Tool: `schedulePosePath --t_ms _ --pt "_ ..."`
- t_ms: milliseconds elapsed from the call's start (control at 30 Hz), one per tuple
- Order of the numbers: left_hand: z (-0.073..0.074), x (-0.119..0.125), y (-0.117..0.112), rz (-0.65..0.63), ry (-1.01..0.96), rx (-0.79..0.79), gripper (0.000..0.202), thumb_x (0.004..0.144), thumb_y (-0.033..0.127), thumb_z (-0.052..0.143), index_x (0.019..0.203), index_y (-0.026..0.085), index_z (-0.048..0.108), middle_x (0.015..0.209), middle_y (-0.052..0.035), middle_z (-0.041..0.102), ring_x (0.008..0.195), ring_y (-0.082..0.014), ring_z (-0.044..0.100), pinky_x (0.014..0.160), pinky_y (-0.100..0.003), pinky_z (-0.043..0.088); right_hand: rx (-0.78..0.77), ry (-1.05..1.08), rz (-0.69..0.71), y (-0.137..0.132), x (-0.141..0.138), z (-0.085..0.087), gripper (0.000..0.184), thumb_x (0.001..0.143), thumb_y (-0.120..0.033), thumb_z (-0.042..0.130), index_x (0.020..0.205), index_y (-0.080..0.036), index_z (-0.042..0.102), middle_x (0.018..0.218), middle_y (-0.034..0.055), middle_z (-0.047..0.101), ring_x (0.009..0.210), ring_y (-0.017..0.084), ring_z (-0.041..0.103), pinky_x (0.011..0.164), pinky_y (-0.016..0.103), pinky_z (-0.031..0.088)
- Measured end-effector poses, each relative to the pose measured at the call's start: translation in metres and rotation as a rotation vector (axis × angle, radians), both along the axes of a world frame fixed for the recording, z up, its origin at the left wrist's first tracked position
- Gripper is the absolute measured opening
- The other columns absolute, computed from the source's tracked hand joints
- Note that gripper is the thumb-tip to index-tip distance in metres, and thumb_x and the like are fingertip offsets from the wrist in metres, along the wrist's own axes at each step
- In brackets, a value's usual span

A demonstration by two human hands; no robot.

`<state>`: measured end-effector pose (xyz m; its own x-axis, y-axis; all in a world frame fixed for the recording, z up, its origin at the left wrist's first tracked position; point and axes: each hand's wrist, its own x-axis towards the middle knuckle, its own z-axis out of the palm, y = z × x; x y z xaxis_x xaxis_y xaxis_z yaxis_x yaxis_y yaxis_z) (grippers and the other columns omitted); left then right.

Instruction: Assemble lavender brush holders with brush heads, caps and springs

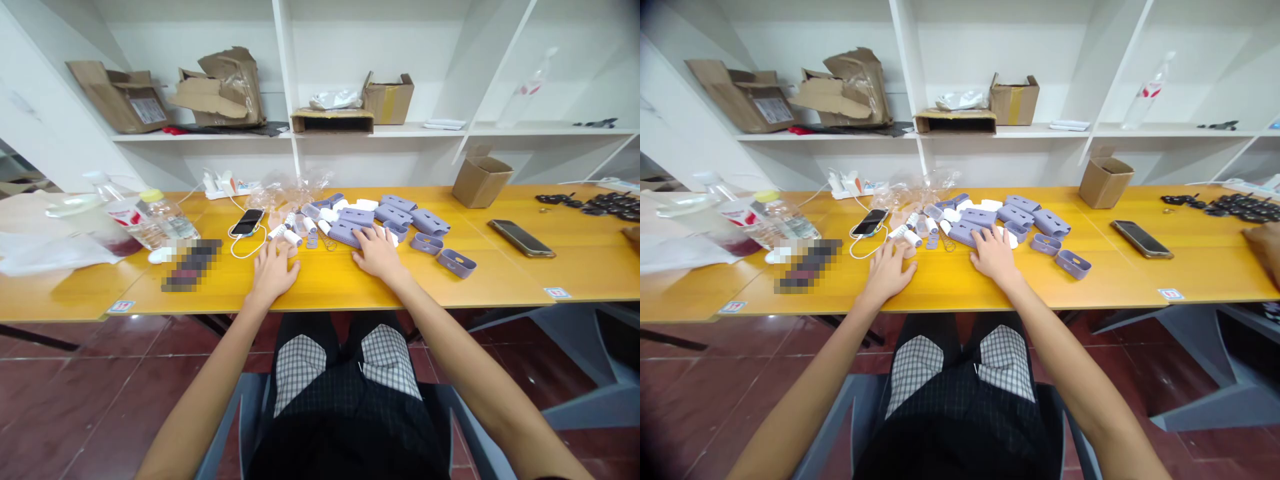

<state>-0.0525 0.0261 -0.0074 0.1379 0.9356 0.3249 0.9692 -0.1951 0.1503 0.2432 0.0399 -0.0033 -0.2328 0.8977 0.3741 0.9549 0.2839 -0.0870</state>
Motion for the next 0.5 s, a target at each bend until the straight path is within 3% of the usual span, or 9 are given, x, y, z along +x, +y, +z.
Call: schedulePosePath --t_ms 100,233,300,400,500 --pt "0.000 0.000 0.000 -0.055 -0.067 0.097 0.055 0.096 0.036 0.061 0.148 0.017 0.058 0.169 -0.0244 0.040 0.156 -0.0485 0.036 0.121 -0.070 0.038 -0.014 -0.099 -0.024 -0.009 -0.005 0.006 0.059 0.099 -0.037 0.052 0.154 -0.014 0.056 0.143 0.0228 0.062 0.141 0.044 0.048 0.125 0.068 0.025" --pt "0.004 0.004 -0.002 -0.234 -0.185 0.275 0.043 0.097 0.029 0.061 0.139 0.020 0.063 0.158 -0.0169 0.054 0.153 -0.0373 0.043 0.126 -0.059 0.038 -0.055 -0.096 -0.051 -0.041 -0.007 0.018 0.055 0.100 -0.047 0.054 0.140 -0.012 0.068 0.130 0.0249 0.064 0.123 0.045 0.059 0.101 0.058 0.050" --pt "0.004 0.009 -0.004 -0.341 -0.236 0.310 0.037 0.098 0.028 0.059 0.133 0.019 0.066 0.148 -0.0151 0.063 0.146 -0.0331 0.051 0.124 -0.054 0.041 -0.150 -0.037 -0.024 -0.056 -0.006 0.026 0.053 0.099 -0.055 0.057 0.127 -0.014 0.074 0.124 0.0220 0.066 0.104 0.038 0.067 0.090 0.051 0.055" --pt "0.001 0.021 -0.009 -0.502 -0.302 0.214 0.032 0.101 0.027 0.055 0.130 0.019 0.067 0.131 -0.0123 0.073 0.129 -0.0277 0.066 0.116 -0.048 0.050 -0.237 -0.023 0.087 -0.067 -0.001 0.036 0.043 0.098 -0.050 0.065 0.118 -0.014 0.078 0.117 0.0187 0.069 0.095 0.031 0.069 0.090 0.046 0.056" --pt "0.000 0.039 -0.020 -0.631 -0.313 0.026 0.036 0.103 0.032 0.055 0.136 0.023 0.064 0.133 -0.0096 0.075 0.124 -0.0259 0.070 0.112 -0.046 0.053 -0.206 -0.050 0.199 -0.070 0.006 0.039 0.037 0.093 -0.038 0.072 0.123 -0.018 0.080 0.124 0.0171 0.071 0.118 0.036 0.064 0.105 0.050 0.052"
